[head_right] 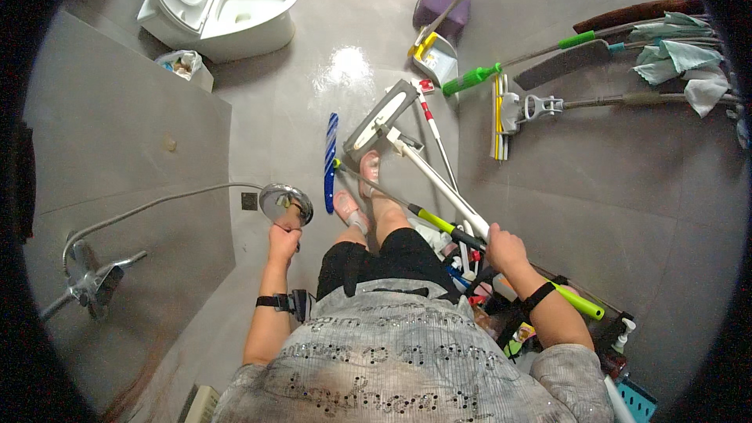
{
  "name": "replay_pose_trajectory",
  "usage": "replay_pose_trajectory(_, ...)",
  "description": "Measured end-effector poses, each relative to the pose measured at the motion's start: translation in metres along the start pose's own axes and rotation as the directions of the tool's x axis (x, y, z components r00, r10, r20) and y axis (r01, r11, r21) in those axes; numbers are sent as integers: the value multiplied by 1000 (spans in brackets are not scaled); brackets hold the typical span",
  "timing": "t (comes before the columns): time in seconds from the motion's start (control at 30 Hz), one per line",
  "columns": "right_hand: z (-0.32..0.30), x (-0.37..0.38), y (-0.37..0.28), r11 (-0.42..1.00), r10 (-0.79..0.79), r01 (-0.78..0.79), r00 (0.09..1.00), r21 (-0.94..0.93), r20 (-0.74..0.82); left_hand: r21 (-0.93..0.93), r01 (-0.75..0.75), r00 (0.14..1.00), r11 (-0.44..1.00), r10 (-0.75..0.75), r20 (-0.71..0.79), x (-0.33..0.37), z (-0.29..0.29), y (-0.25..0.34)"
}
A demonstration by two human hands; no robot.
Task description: The person uses a squeegee to move water toward a floor drain, then picks up several mops, a broom, and a dustpan from the floor and handles a shower head.
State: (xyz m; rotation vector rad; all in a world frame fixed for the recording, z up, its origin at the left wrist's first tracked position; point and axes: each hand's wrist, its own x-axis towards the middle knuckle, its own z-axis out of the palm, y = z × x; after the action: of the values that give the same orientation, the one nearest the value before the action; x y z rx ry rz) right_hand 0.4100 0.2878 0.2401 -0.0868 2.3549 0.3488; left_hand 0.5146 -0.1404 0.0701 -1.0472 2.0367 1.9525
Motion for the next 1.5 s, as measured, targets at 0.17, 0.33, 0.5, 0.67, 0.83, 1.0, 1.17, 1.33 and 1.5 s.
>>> replay_pose_trajectory(0.17,-18,25,-3,992,-54,48,997,-114,-54,56,-64,996,996,61,61,0,-1,3)
replay_pose_trajectory(0.33,1,50,-13,988,-121,108,985,-107,-120,14,-59,998,998,59,31,-2,6,6)
replay_pose_trajectory(0.5,-3,31,-20,987,-118,112,992,-115,-46,61,-18,1000,998,17,9,-12,7,-10)
replay_pose_trajectory(0.67,-16,-12,-2,981,-129,124,991,-147,-26,201,102,994,974,-93,-57,-15,11,-5)
replay_pose_trajectory(0.83,-22,-55,23,985,-80,76,997,-154,-19,93,-82,994,992,75,75,-4,13,-8)
replay_pose_trajectory(1.0,-16,-102,45,984,-42,42,999,-175,6,80,-86,991,993,77,113,12,26,9)
replay_pose_trajectory(1.17,36,-82,40,995,42,-39,999,-91,32,23,-62,988,998,59,142,19,44,30)
replay_pose_trajectory(1.33,50,-48,26,991,38,-45,998,124,58,98,-70,987,993,55,149,16,45,32)
replay_pose_trajectory(1.5,35,-52,15,984,67,-82,993,156,101,152,52,989,987,-72,130,8,33,11)
